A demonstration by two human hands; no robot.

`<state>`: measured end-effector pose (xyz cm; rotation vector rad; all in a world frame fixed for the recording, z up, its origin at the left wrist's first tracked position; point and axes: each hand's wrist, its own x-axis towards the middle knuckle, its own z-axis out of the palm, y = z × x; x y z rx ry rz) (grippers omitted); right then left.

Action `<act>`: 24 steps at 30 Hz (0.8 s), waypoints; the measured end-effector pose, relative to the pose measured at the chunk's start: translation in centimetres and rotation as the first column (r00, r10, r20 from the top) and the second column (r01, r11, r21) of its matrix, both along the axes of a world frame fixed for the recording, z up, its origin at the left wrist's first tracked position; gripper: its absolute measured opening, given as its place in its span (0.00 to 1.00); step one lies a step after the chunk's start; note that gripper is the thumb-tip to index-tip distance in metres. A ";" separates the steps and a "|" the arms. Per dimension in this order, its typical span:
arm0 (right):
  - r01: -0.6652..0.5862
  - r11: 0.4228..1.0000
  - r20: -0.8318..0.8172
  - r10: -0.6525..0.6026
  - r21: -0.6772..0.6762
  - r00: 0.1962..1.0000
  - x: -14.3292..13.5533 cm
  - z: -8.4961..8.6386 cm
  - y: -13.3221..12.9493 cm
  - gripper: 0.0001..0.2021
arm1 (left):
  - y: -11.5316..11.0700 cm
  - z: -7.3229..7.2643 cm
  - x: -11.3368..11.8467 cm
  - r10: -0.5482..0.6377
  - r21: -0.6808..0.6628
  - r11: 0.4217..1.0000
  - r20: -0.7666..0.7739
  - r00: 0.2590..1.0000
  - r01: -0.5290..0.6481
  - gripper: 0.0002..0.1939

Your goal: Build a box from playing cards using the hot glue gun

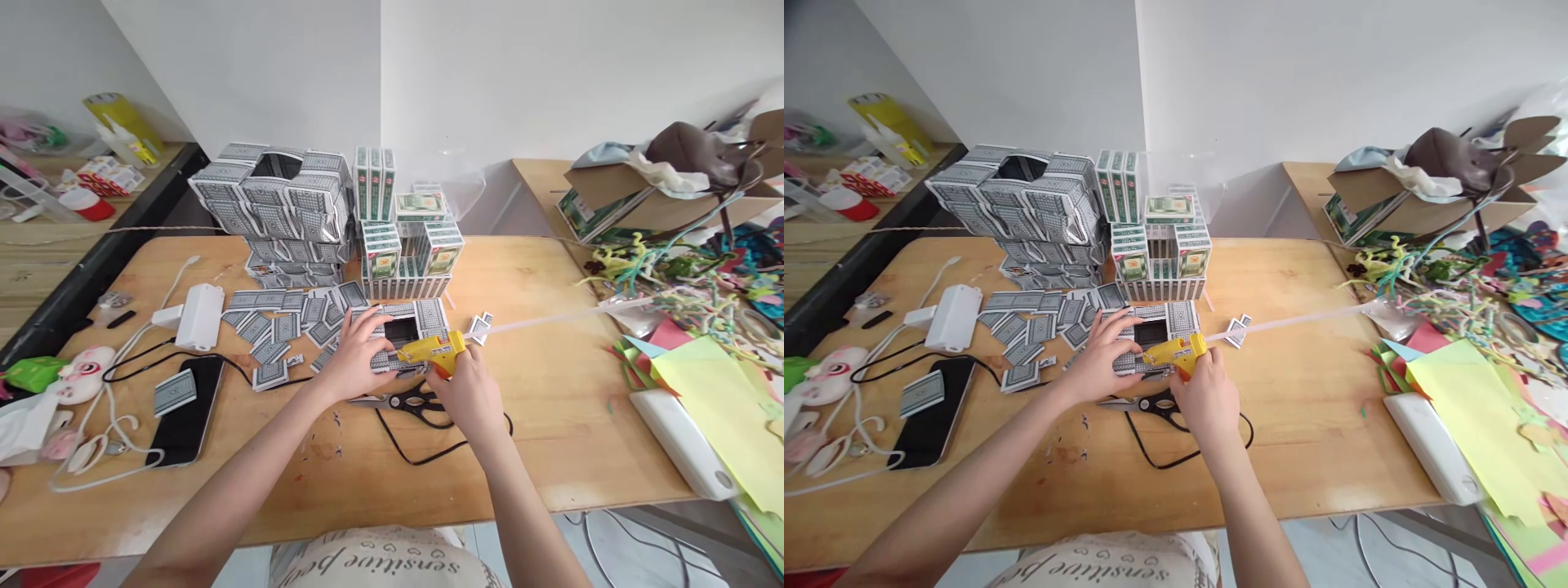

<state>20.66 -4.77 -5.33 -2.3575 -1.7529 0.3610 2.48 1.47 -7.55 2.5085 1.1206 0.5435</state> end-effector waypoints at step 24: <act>0.086 0.995 -0.102 -0.090 -0.043 0.991 -0.4 -0.6 -0.5 0.08 | 0.1 0.2 0.2 -0.004 -0.034 0.999 -0.032 0.999 0.003 0.09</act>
